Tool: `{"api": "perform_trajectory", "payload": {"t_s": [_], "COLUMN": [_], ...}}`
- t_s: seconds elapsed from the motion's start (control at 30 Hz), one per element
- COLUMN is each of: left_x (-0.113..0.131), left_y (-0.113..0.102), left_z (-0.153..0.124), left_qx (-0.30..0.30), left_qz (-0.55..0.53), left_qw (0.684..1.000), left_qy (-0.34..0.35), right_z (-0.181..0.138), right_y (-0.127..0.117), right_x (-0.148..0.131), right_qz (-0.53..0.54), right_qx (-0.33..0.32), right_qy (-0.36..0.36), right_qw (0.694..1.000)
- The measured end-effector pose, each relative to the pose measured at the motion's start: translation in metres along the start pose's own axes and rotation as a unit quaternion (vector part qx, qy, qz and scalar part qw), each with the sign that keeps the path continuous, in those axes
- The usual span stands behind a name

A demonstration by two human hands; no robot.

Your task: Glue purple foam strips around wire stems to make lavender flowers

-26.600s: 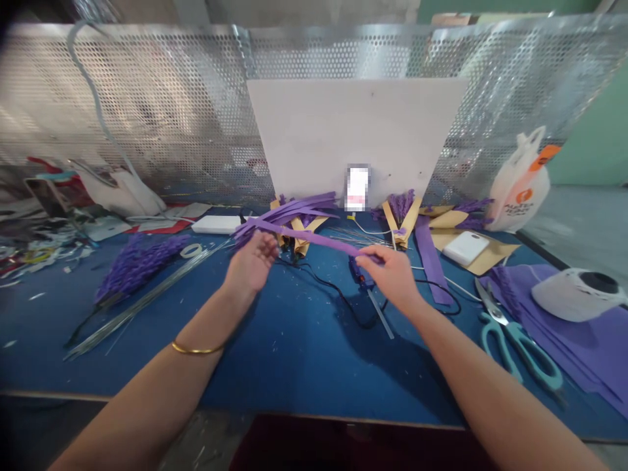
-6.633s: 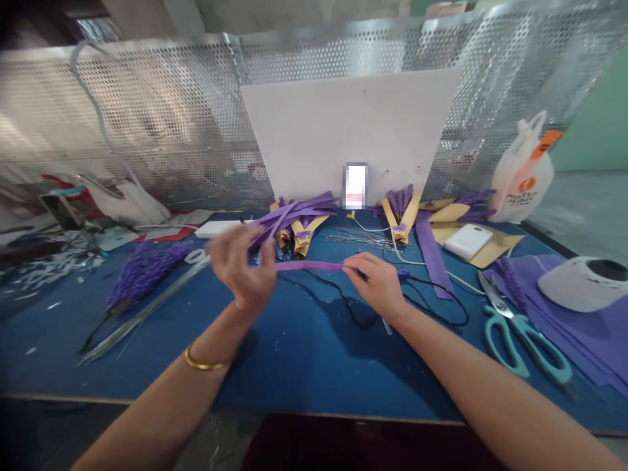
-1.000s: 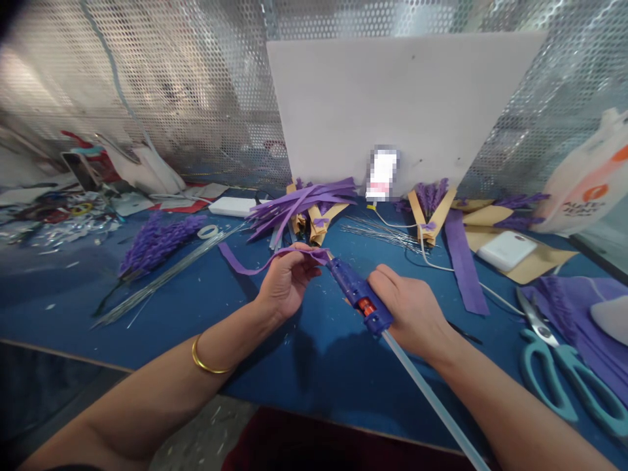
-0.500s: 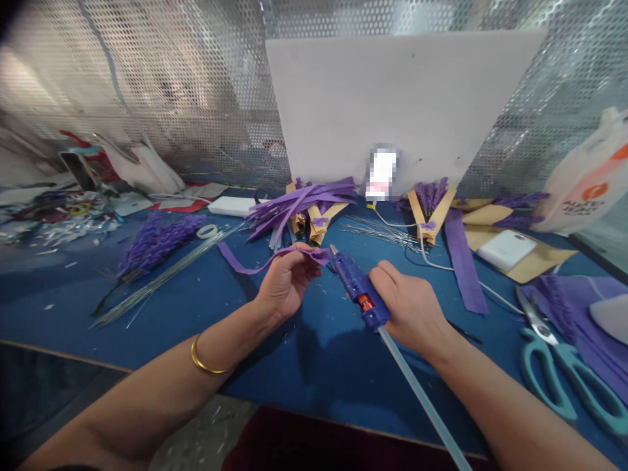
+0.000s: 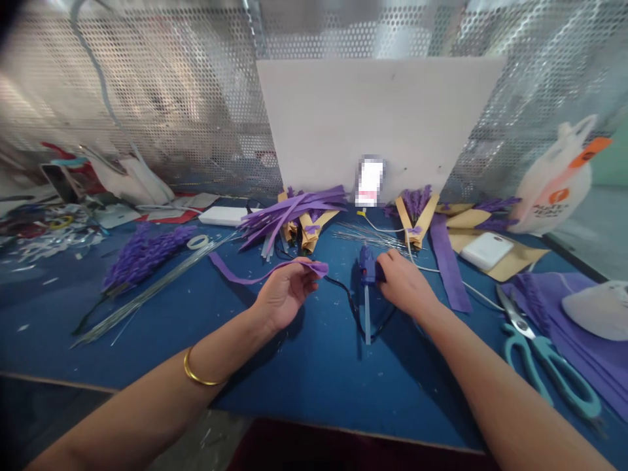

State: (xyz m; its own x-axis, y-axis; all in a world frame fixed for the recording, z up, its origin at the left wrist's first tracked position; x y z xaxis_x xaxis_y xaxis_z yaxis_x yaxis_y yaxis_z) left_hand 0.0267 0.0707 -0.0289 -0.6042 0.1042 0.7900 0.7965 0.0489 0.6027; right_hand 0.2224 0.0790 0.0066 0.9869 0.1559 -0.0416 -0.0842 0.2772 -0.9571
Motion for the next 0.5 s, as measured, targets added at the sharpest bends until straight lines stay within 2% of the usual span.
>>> {"api": "perform_trajectory", "payload": {"t_s": [0.03,0.1,0.17,0.23,0.3,0.4,0.5], "left_x": [-0.001,-0.004,-0.006,-0.009,-0.014,-0.023,-0.03], "left_y": [0.001,0.002,0.005,0.008,0.01,0.011,0.012], "left_z": [-0.001,-0.003,-0.006,-0.008,-0.01,-0.012,-0.014], "left_qx": [-0.001,-0.001,-0.006,-0.013,-0.017,-0.023,-0.034], "left_qz": [-0.002,-0.011,-0.021,-0.025,-0.027,-0.036,-0.041], "left_qw": [1.0,1.0,0.999,0.998,0.998,0.996,0.994], "left_qy": [-0.009,-0.026,-0.04,-0.051,-0.061,-0.082,-0.091], "right_z": [0.003,0.004,0.001,-0.005,-0.012,-0.024,-0.035], "right_y": [0.009,0.011,-0.004,-0.025,-0.039,-0.043,-0.043], "right_x": [0.005,0.011,0.008,-0.003,-0.017,-0.036,-0.049], "right_qz": [-0.004,-0.003,0.025,0.112,0.255,0.44,0.487], "right_qx": [-0.025,-0.029,0.015,0.048,0.036,0.023,0.051], "right_qy": [-0.006,-0.023,-0.042,-0.052,-0.037,0.01,0.016], "right_qw": [1.0,0.999,0.999,0.991,0.966,0.897,0.872]}}
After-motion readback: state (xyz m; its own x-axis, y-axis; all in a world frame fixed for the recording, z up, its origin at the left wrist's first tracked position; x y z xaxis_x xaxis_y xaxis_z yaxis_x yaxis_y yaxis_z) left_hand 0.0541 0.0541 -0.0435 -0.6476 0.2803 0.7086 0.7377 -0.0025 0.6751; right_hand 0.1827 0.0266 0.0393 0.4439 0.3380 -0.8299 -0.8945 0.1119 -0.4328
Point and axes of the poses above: each hand's wrist, its own z-axis towards the middle knuckle, its own y-axis out of the palm, x = y × z, the point moved 9 cm from there along z, towards the middle knuckle, and after that the axes turned 11 degrees about y, right-handed, at the moved point
